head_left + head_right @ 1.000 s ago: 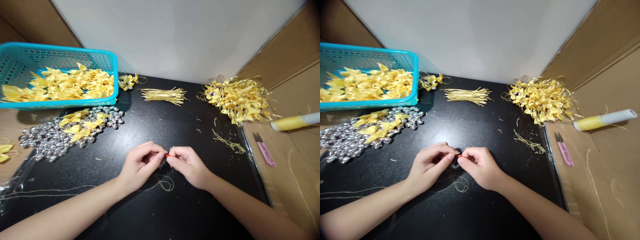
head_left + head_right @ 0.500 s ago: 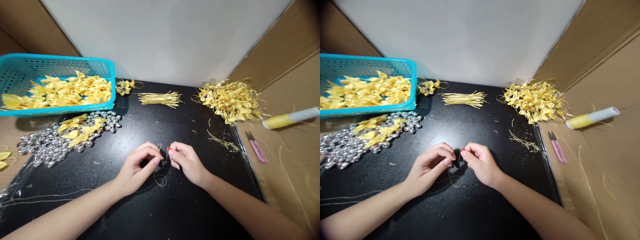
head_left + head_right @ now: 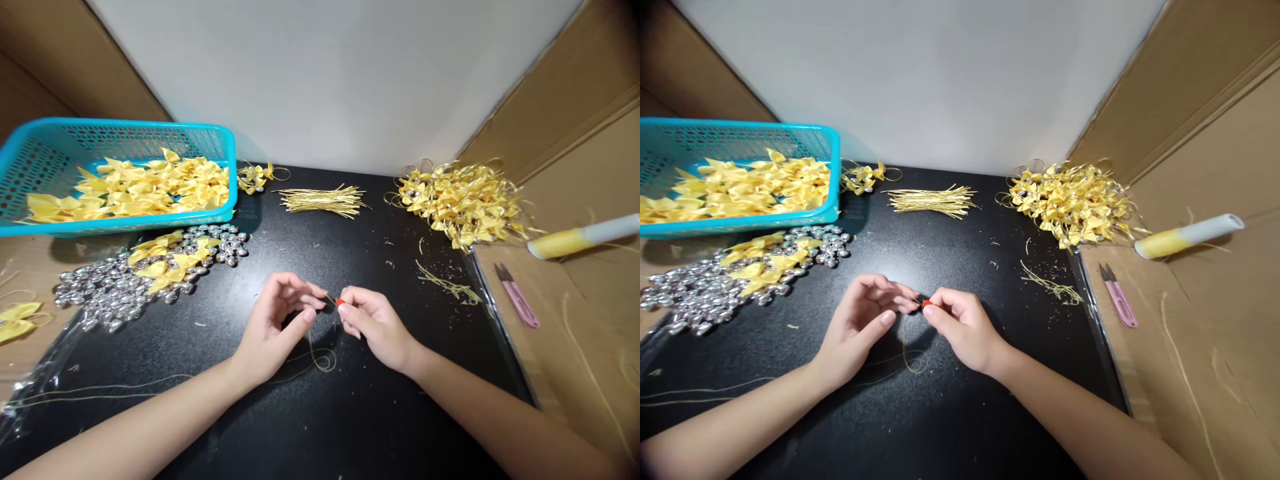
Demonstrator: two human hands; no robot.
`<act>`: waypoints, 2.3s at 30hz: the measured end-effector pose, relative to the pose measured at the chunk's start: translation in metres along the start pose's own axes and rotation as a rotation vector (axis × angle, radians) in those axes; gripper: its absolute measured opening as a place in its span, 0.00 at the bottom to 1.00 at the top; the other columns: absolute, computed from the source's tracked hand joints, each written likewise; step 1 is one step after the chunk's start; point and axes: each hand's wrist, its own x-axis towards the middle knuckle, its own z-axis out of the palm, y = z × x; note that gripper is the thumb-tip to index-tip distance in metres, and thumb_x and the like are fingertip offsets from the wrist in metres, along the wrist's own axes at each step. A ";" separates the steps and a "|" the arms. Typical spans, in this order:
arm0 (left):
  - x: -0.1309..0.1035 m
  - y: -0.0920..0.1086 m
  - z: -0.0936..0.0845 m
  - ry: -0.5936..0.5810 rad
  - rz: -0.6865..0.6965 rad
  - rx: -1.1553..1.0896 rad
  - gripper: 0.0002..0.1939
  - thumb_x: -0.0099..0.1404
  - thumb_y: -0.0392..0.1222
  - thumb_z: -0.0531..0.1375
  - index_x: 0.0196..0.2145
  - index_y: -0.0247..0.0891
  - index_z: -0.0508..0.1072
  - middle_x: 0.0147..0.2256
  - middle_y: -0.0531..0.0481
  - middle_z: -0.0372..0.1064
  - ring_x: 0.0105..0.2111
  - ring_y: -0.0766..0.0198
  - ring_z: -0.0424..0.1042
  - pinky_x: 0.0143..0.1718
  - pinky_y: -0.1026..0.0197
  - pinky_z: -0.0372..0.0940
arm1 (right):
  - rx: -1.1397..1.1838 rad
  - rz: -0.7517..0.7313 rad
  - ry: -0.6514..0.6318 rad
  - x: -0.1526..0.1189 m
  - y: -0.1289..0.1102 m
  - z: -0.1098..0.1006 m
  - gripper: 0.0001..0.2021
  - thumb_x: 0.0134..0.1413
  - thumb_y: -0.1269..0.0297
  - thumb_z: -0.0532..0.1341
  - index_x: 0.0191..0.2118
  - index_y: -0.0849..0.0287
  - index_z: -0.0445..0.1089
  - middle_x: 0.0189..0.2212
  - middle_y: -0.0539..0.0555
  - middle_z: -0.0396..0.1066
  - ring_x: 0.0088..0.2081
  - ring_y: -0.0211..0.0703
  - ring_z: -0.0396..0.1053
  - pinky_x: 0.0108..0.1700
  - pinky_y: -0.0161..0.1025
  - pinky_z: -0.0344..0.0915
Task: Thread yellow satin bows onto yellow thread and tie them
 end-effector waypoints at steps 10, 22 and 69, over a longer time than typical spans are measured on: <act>0.004 0.012 -0.004 0.225 0.295 0.570 0.05 0.61 0.32 0.60 0.35 0.39 0.67 0.33 0.52 0.62 0.33 0.66 0.62 0.36 0.64 0.61 | -0.156 -0.065 0.011 -0.001 -0.001 0.001 0.15 0.59 0.60 0.58 0.24 0.59 0.58 0.21 0.45 0.54 0.23 0.31 0.50 0.26 0.33 0.49; -0.006 0.021 0.014 -0.022 0.049 0.685 0.01 0.60 0.36 0.65 0.31 0.37 0.78 0.21 0.57 0.70 0.16 0.75 0.59 0.18 0.71 0.55 | -0.314 -0.219 0.070 -0.003 0.002 0.004 0.12 0.61 0.63 0.56 0.26 0.59 0.62 0.23 0.47 0.59 0.25 0.33 0.56 0.28 0.33 0.53; 0.004 0.021 -0.003 0.094 0.196 0.924 0.05 0.63 0.35 0.61 0.28 0.36 0.73 0.25 0.53 0.73 0.25 0.67 0.71 0.29 0.66 0.63 | -0.434 -0.229 0.122 -0.006 0.002 0.006 0.13 0.61 0.64 0.56 0.24 0.59 0.60 0.21 0.46 0.56 0.22 0.32 0.52 0.25 0.33 0.50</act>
